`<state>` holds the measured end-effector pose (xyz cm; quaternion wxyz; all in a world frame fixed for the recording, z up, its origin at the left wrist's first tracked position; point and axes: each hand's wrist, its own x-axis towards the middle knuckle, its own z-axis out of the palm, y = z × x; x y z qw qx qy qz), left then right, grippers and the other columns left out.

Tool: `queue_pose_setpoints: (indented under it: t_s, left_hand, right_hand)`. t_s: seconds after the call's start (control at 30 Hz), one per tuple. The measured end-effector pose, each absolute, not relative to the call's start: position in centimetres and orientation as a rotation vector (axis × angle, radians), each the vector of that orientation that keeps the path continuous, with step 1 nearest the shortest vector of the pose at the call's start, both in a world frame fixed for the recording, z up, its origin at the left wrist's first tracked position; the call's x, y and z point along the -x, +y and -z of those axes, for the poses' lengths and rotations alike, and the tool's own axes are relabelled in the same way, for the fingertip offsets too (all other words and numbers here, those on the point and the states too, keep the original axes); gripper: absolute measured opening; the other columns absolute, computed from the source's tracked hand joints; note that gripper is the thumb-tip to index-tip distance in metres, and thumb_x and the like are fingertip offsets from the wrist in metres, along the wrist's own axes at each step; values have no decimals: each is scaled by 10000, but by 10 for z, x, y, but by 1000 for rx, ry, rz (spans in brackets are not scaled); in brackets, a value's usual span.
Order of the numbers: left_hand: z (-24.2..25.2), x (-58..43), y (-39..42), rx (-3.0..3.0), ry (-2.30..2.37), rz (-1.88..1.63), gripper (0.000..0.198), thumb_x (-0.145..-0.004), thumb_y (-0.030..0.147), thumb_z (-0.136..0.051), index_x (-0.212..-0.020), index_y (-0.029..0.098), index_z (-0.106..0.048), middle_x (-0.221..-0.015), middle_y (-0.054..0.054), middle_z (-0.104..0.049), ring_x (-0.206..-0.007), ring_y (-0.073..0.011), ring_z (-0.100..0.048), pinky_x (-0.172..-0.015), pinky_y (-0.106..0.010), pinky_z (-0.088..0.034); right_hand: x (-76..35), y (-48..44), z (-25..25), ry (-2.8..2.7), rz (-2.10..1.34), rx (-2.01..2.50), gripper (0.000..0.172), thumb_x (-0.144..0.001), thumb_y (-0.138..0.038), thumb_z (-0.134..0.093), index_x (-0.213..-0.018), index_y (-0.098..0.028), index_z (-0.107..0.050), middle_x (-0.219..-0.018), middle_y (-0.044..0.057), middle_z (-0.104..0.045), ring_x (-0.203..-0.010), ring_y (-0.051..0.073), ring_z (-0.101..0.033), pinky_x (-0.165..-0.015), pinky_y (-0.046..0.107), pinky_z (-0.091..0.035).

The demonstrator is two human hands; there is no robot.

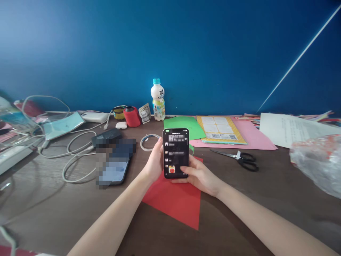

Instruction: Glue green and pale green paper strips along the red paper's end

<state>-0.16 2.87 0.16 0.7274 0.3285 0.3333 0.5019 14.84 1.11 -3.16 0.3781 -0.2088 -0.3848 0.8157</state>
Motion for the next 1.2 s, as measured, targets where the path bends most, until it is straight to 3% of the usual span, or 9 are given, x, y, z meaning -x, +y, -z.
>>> queue_pose_setpoints:
  t_s: [0.2, 0.47, 1.03, 1.2]
  left_hand:
    - [-2, 1, 29, -733, 655, -1124, 474, -819, 507, -414, -893, 121, -680, -869, -93, -701, -829, -232, -636, -779, -316, -463]
    - [0, 2, 29, -746, 697, -1100, 526, -799, 552, -418, -877, 106, -687, -849, -112, -700, -794, -239, -641, -745, -317, -473]
    - [-2, 1, 28, -735, 686, -1116, 488, -808, 525, -422, -880, 119, -682, -849, -93, -702, -807, -226, -634, -778, -316, -456]
    - [-3, 1, 28, -726, 710, -1127, 482, -796, 532, -439, -860, 120, -682, -816, -87, -702, -762, -217, -634, -723, -301, -459]
  right_hand:
    - [-149, 12, 33, -1037, -2080, 505, 439, -716, -97, -601, -1101, -271, -482, -1160, 32, -563, -1008, 210, -583, -881, 512, -443]
    - [-150, 11, 34, -1077, -2067, 487, 552, -676, -46, -602, -1147, -291, -453, -1167, 30, -560, -1032, 212, -570, -903, 509, -427]
    - [-149, 8, 25, -1090, -2059, 530, 542, -670, -72, -620, -1147, -254, -436, -1151, 63, -560, -1017, 232, -574, -901, 535, -415]
    - [-149, 8, 27, -1072, -2059, 532, 531, -673, -57, -610, -1135, -252, -435, -1173, 62, -546, -1003, 226, -583, -902, 524, -423]
